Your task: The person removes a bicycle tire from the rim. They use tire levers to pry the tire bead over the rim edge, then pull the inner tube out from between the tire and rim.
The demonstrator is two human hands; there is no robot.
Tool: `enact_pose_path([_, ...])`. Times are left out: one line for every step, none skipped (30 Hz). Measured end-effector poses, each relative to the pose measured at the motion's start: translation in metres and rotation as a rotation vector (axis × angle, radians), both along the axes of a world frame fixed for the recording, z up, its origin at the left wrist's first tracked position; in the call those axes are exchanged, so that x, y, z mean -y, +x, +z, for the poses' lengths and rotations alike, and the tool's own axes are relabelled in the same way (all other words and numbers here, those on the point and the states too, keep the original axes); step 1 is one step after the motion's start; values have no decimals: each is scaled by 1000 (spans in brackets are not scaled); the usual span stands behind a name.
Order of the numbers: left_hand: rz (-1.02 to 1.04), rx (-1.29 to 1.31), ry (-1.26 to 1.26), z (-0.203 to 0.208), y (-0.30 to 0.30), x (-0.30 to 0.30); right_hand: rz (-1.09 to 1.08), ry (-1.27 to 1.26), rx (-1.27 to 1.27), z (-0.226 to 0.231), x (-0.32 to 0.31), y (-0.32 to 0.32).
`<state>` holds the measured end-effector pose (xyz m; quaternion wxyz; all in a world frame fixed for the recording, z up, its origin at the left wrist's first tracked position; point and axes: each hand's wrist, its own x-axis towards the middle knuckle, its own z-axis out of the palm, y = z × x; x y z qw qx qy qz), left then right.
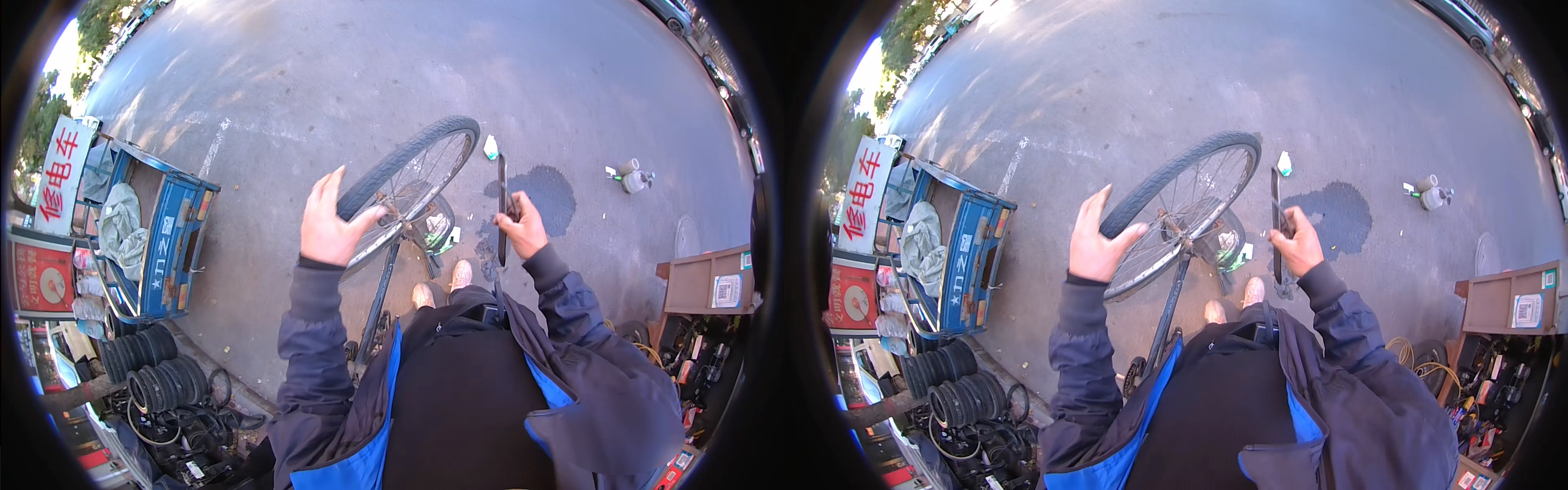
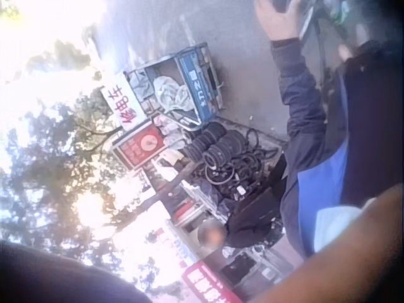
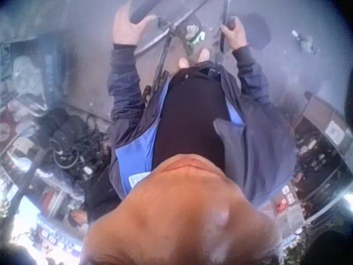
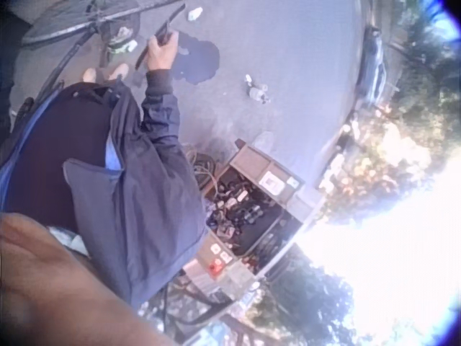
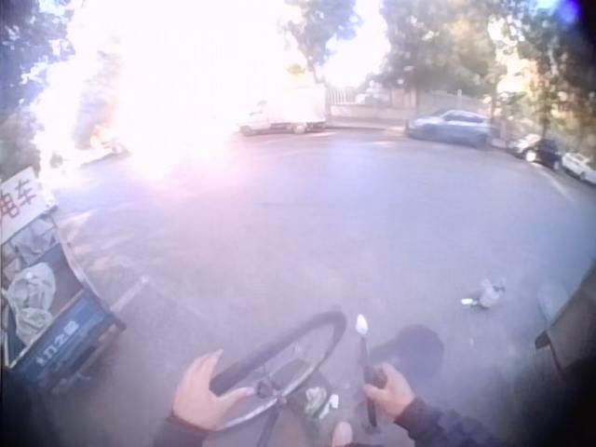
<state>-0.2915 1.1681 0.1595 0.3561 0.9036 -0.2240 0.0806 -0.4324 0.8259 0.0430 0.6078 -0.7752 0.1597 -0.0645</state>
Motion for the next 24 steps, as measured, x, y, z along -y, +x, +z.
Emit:
enact_pose_path([-21,9,-10,4,7,15,-68,49,-5,7,0,5])
enact_pose_path([-37,-19,-8,7,11,28,-92,45,59,16,1,8])
enact_pose_path([-34,-86,2,9,15,40,-128,91,138,24,2,10])
enact_pose_path([-36,-51,46,10,17,48,-180,313,90,34,7,11])
enact_pose_path([-31,-55,96,12,20,56,-180,542,78,43,11,13])
enact_pose_path([-25,-60,147,14,22,63,-213,620,97,48,10,17])
enact_pose_path([-17,-60,199,15,25,70,-225,746,85,53,12,20])
enact_pose_path([-30,8,190,15,27,76,-252,810,72,56,12,24])
enact_pose_path([-19,11,224,15,29,82,-256,882,75,59,12,29])
enact_pose_path([-3,17,253,15,33,86,-202,891,96,61,12,32])
enact_pose_path([13,31,275,15,37,89,-150,902,108,63,11,35])
enact_pose_path([24,65,265,14,40,89,-164,895,83,66,11,38])
enact_pose_path([20,70,246,13,40,87,-81,887,129,70,11,40])
enact_pose_path([15,75,228,12,41,84,-66,865,139,74,9,43])
enact_pose_path([13,73,216,11,41,80,-56,848,147,79,7,45])
enact_pose_path([11,105,174,9,40,77,-30,803,152,86,5,47])
enact_pose_path([10,124,161,7,40,74,-3,785,184,92,3,50])
enact_pose_path([15,140,152,5,39,72,3,765,209,98,-1,53])
enact_pose_path([15,155,141,3,38,70,33,744,257,103,-6,56])
enact_pose_path([22,156,143,2,38,69,74,696,227,109,-7,62])
enact_pose_path([25,157,140,1,37,68,59,674,261,113,-11,68])
enact_pose_path([26,160,133,1,37,68,42,650,297,114,-18,75])
enact_pose_path([29,155,134,1,38,68,23,623,335,115,-24,83])
enact_pose_path([30,151,134,2,38,69,63,545,357,115,-27,89])
